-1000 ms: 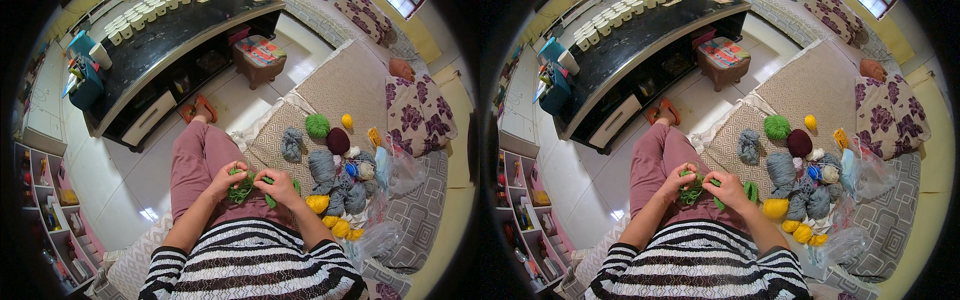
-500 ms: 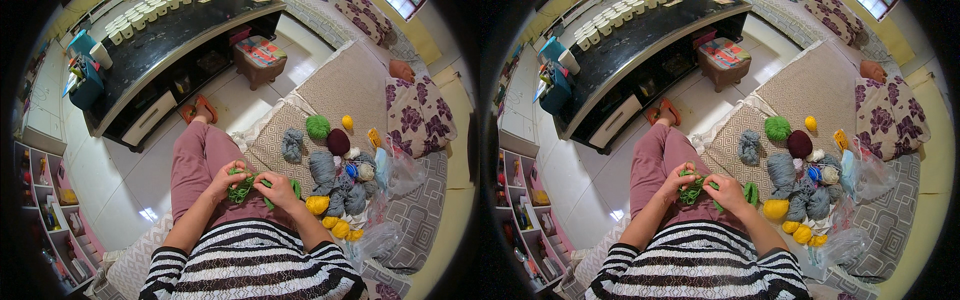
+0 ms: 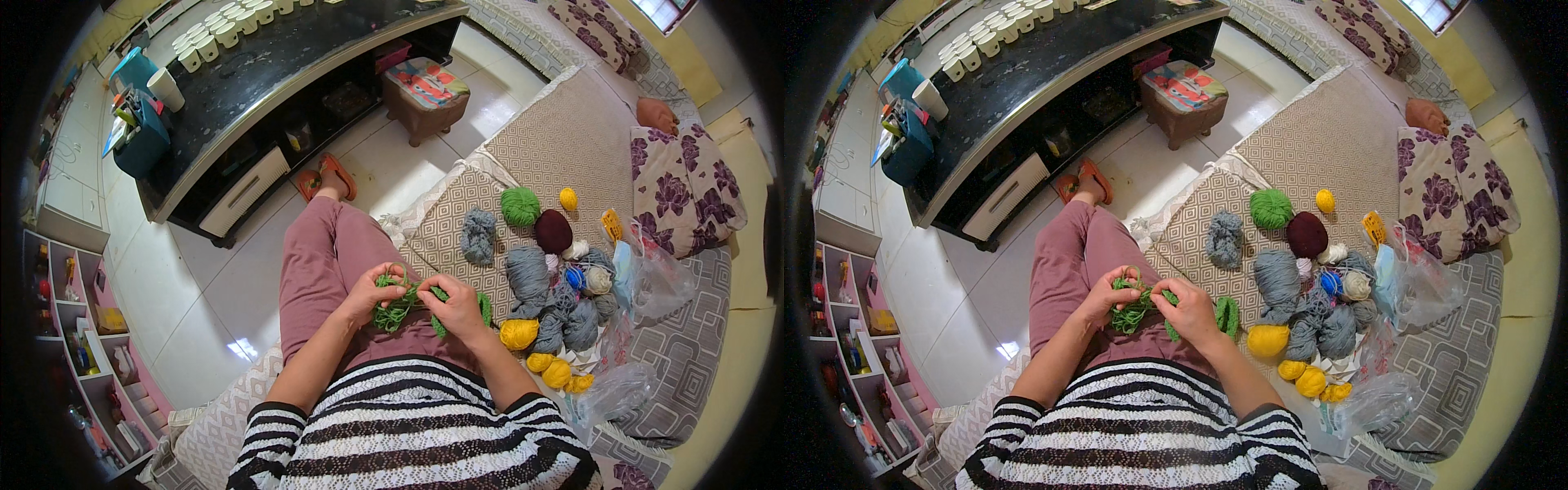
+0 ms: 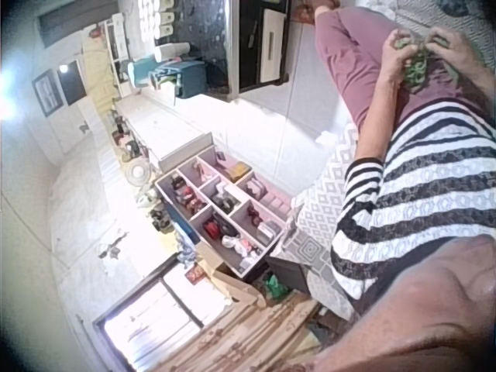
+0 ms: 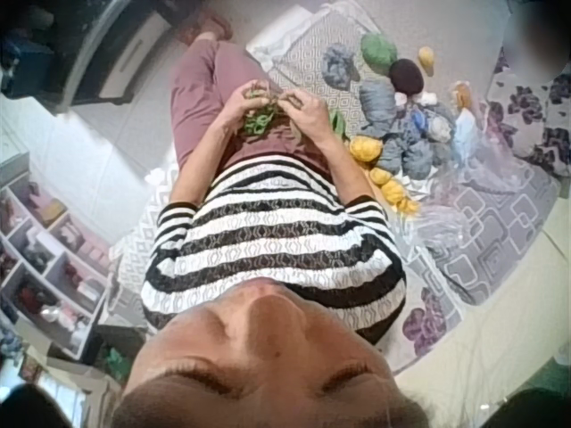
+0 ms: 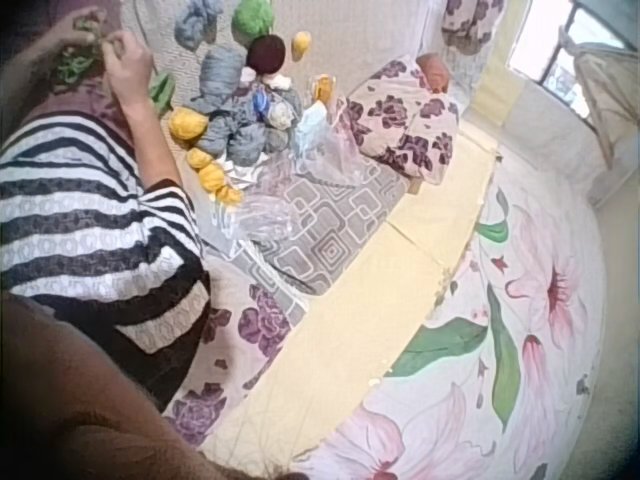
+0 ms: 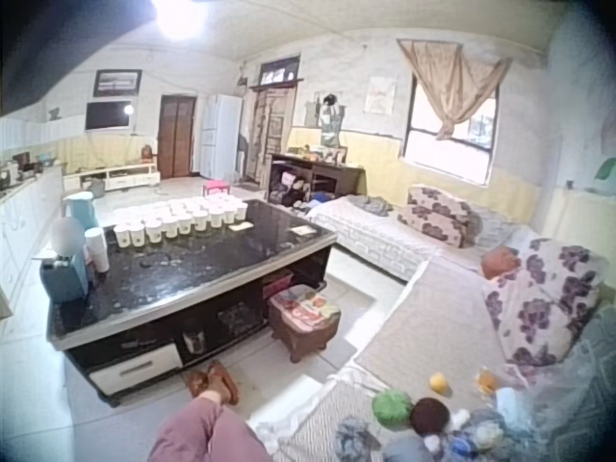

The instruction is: The person works on a green yarn project by hand, looping and threading the yarn while seated.

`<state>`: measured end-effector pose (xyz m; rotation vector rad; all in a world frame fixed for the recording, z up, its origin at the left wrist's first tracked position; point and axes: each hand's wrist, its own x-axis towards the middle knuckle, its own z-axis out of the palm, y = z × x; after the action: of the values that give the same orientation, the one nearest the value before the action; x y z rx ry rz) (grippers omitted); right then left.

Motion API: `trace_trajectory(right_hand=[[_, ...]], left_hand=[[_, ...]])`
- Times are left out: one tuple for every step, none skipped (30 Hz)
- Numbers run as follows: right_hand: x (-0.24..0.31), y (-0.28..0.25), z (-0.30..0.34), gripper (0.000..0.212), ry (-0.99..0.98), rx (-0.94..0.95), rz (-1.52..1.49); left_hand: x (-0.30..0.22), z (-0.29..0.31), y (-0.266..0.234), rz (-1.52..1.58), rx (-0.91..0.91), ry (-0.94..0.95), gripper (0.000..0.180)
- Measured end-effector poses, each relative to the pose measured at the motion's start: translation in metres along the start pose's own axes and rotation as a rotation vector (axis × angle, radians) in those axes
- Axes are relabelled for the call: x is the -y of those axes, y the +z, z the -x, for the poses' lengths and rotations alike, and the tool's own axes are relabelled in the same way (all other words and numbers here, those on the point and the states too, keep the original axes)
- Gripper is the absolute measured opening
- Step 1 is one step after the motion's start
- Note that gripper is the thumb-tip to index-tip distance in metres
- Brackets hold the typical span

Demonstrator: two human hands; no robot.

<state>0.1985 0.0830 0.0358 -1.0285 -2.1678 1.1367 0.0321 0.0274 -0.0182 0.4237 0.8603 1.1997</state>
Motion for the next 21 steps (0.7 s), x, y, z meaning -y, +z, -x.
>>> trace_trajectory(right_hand=[[-0.001, 0.000, 0.000, 0.014, 0.006, -0.011, -0.004], [-0.001, 0.001, 0.000, 0.014, 0.005, -0.011, -0.003], [0.000, 0.001, 0.000, 0.017, 0.014, -0.008, 0.004], [0.001, 0.002, 0.000, 0.019, 0.022, -0.005, 0.010], [0.001, 0.003, 0.000, 0.019, 0.022, -0.005, 0.011], [0.000, 0.005, -0.001, 0.021, 0.006, -0.006, 0.023], [0.000, 0.006, -0.001, 0.023, -0.010, -0.008, 0.036], [0.000, 0.007, -0.002, 0.023, -0.010, -0.008, 0.036], [0.000, 0.008, -0.003, 0.023, -0.055, -0.021, 0.061], [0.001, 0.009, -0.004, 0.023, -0.099, -0.035, 0.086], [0.000, 0.011, -0.004, 0.023, -0.100, -0.034, 0.086], [0.000, 0.012, -0.004, 0.021, -0.086, -0.026, 0.075], [0.000, 0.013, -0.005, 0.020, -0.072, -0.017, 0.063], [-0.001, 0.013, -0.005, 0.020, -0.072, -0.017, 0.063], [-0.002, 0.013, -0.005, 0.018, -0.033, -0.004, 0.035], [-0.003, 0.014, -0.004, 0.016, 0.006, 0.008, 0.006], [-0.005, 0.014, -0.004, 0.016, 0.006, 0.008, 0.007], [-0.008, 0.015, -0.004, 0.014, 0.032, 0.002, -0.051], [-0.009, 0.015, -0.003, 0.012, 0.058, -0.004, -0.109], [-0.010, 0.015, -0.003, 0.012, 0.057, -0.003, -0.109], [-0.010, 0.014, -0.003, 0.011, 0.084, -0.013, -0.171]], left_hand=[[-0.001, 0.000, 0.001, 0.000, 0.000, 0.000, 0.030], [-0.002, 0.001, 0.002, 0.003, -0.007, -0.017, 0.029], [-0.003, 0.001, 0.003, 0.007, -0.014, -0.035, 0.028], [-0.002, 0.001, 0.002, 0.007, -0.014, -0.034, 0.028], [0.000, 0.000, 0.001, 0.019, -0.011, -0.043, 0.027], [0.001, 0.000, 0.001, 0.031, -0.009, -0.052, 0.026], [0.000, 0.000, 0.002, 0.031, -0.009, -0.052, 0.026], [0.000, 0.000, 0.002, 0.029, -0.005, -0.049, 0.026], [-0.001, 0.001, 0.003, 0.027, -0.001, -0.046, 0.025], [-0.001, 0.000, 0.003, 0.027, -0.001, -0.045, 0.025], [0.000, 0.000, 0.003, 0.017, -0.007, -0.036, 0.025], [0.000, 0.000, 0.003, 0.008, -0.013, -0.027, 0.025], [0.001, -0.001, 0.003, 0.008, -0.013, -0.026, 0.025], [0.001, -0.001, 0.003, 0.001, -0.019, -0.032, 0.025], [0.001, -0.001, 0.002, -0.006, -0.026, -0.038, 0.025], [0.001, 0.000, 0.002, -0.006, -0.026, -0.037, 0.025], [0.001, 0.000, 0.002, -0.001, -0.033, -0.040, 0.024], [0.000, 0.000, 0.001, 0.003, -0.040, -0.043, 0.024], [0.001, 0.000, 0.001, 0.004, -0.039, -0.043, 0.024], [0.001, 0.000, 0.000, 0.020, -0.047, -0.030, 0.023], [0.001, 0.000, 0.000, 0.036, -0.055, -0.018, 0.022]])
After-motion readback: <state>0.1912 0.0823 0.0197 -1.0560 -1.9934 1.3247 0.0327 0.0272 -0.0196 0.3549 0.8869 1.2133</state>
